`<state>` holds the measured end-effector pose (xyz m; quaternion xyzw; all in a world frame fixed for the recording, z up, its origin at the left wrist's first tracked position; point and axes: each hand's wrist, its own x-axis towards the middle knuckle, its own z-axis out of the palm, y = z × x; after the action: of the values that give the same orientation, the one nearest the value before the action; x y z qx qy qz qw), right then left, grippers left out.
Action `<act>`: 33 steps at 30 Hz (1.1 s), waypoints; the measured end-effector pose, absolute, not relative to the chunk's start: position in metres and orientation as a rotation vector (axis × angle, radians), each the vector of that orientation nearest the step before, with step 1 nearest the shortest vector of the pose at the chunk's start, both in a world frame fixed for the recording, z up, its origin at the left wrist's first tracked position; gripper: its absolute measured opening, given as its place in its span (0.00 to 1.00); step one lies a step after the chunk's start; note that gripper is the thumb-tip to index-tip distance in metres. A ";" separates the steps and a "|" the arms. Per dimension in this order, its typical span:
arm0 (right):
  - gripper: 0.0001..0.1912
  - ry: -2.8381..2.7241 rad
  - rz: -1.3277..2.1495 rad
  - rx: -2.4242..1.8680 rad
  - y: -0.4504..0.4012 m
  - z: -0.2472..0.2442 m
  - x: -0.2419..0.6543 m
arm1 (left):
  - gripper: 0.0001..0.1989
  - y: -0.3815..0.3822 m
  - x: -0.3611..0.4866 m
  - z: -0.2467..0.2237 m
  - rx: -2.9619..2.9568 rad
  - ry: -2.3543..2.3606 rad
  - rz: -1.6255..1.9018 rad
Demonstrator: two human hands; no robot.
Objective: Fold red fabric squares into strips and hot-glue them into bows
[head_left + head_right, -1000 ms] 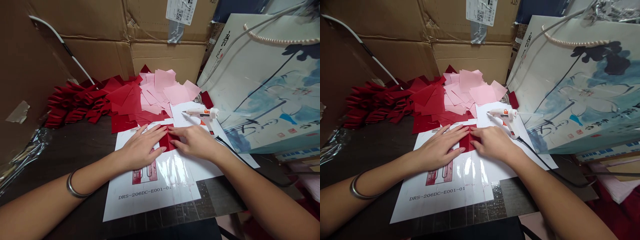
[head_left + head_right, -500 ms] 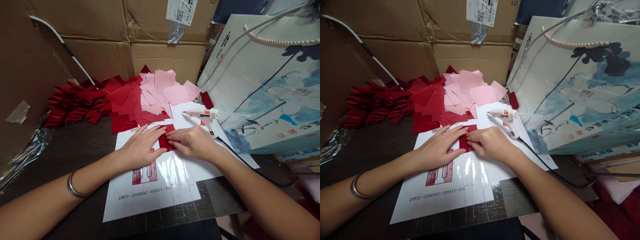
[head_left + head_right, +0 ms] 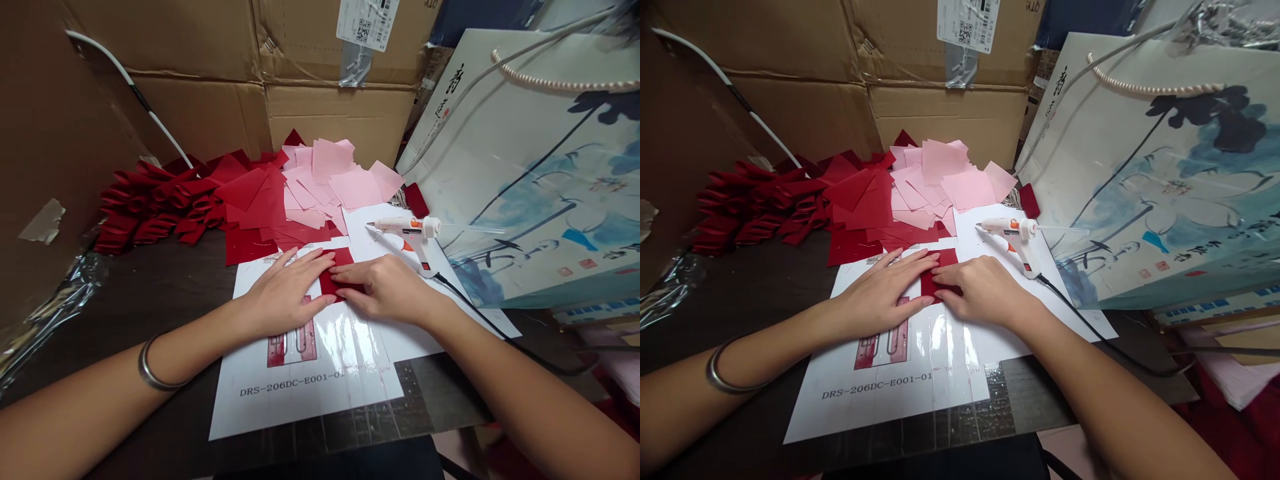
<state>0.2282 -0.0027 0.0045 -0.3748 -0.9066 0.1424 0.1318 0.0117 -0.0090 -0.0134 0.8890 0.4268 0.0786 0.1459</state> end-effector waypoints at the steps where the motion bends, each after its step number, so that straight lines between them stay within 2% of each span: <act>1: 0.15 -2.625 0.395 -1.108 -0.001 0.005 0.230 | 0.31 -0.009 0.012 -0.013 2.559 1.231 0.223; 11: 0.14 -2.620 0.233 -1.215 0.006 0.008 0.238 | 0.29 -0.010 0.009 -0.013 2.567 1.206 0.262; 23: 0.13 -2.605 0.269 -1.247 0.006 0.007 0.238 | 0.29 -0.009 0.010 -0.014 2.606 1.180 0.163; 33: 0.15 -2.655 0.389 -1.041 0.002 0.003 0.232 | 0.28 -0.009 0.011 -0.014 2.578 1.179 0.245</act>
<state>0.2317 0.0024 0.0026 -0.3585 -0.9145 0.1338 0.1313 0.0113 -0.0095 -0.0141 0.8961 0.4098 0.0850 0.1477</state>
